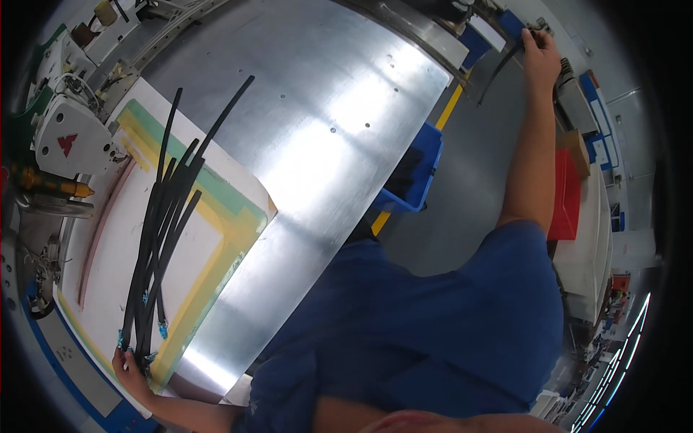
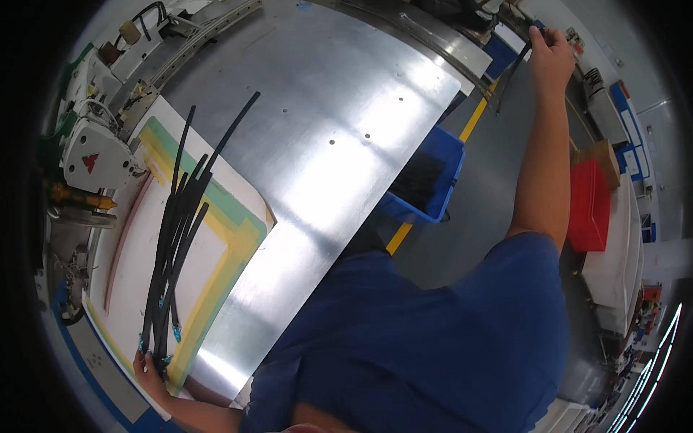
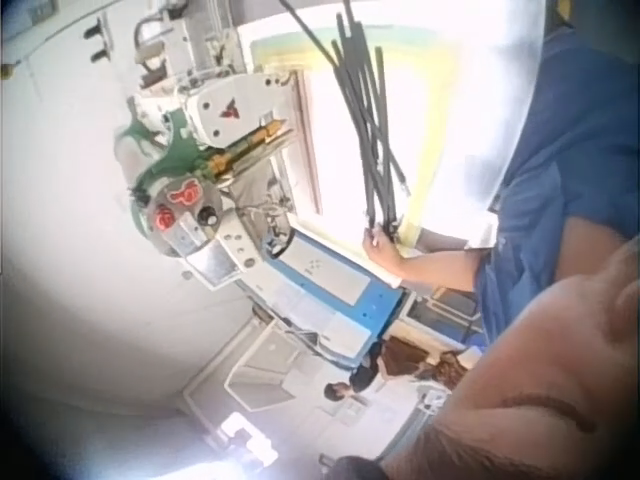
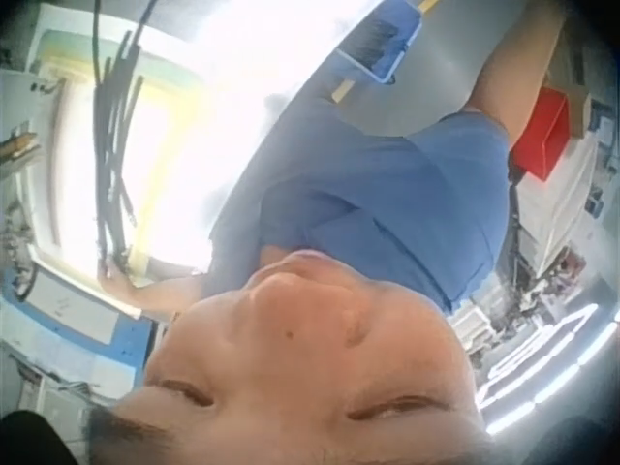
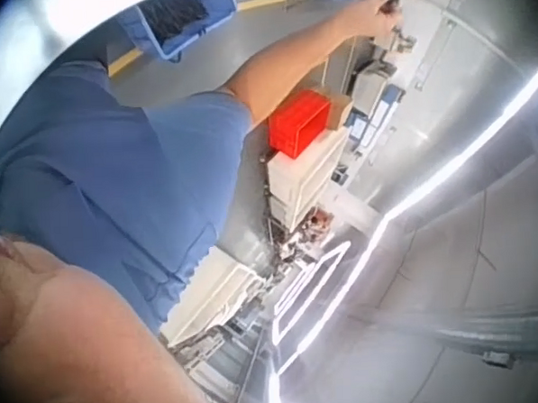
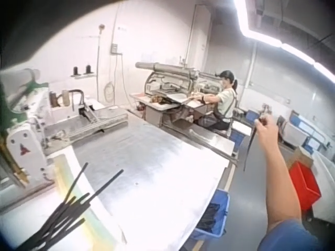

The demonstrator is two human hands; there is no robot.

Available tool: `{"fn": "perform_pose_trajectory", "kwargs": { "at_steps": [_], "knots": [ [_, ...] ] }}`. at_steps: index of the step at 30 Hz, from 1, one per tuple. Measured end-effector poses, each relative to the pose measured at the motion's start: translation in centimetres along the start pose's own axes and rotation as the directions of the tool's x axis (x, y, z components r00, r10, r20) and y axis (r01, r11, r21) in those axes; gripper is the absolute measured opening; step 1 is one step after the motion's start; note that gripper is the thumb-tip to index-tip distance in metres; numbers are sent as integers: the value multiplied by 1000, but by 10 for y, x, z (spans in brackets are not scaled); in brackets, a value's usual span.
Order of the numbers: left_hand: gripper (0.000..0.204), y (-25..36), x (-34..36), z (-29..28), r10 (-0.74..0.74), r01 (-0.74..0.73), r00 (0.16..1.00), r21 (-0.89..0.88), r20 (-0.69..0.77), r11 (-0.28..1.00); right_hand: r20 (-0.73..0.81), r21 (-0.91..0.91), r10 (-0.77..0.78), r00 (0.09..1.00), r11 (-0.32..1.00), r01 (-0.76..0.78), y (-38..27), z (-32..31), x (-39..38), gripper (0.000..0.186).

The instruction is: Sewing leather or fabric straps using an industrial machine.

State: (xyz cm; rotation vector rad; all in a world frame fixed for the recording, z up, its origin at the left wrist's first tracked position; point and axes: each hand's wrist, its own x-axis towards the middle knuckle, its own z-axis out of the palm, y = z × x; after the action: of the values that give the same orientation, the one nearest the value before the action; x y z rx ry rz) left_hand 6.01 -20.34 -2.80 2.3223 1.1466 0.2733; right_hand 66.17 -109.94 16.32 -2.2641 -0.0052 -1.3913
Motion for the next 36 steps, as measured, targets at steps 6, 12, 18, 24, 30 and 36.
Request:
{"fn": "perform_pose_trajectory", "kwargs": {
  "at_steps": [6, 12, 18, 24, 30, 36],
  "knots": [
    [46, 62, 7, 20, 94, -95, 995, -20, -37, 995, 200, -515, 419, 886, 814, -269, 150, 14, -64, 43],
    [37, 61, -7, 13, 103, -105, 993, -22, -50, 994, 359, -560, 635, 684, 733, -386, 188, 15, -111, 38],
    [31, 83, -13, 27, 57, -67, 995, -113, -85, 991, 445, -718, 432, 785, 696, 24, 217, -1, -89, 46],
    [24, 91, -7, 20, -67, 62, 998, -255, -14, 965, 716, -4, -114, 688, 986, 167, -8, 70, -144, 30],
    [25, 90, -2, 16, 50, -21, 996, -361, 70, 932, 758, 639, -648, 72, 760, 119, -338, 78, -245, 45],
    [29, 78, 23, -5, 205, -140, 951, -268, 233, 953, 472, 882, -865, -170, 464, 84, -490, 82, -339, 45]
  ]
}}
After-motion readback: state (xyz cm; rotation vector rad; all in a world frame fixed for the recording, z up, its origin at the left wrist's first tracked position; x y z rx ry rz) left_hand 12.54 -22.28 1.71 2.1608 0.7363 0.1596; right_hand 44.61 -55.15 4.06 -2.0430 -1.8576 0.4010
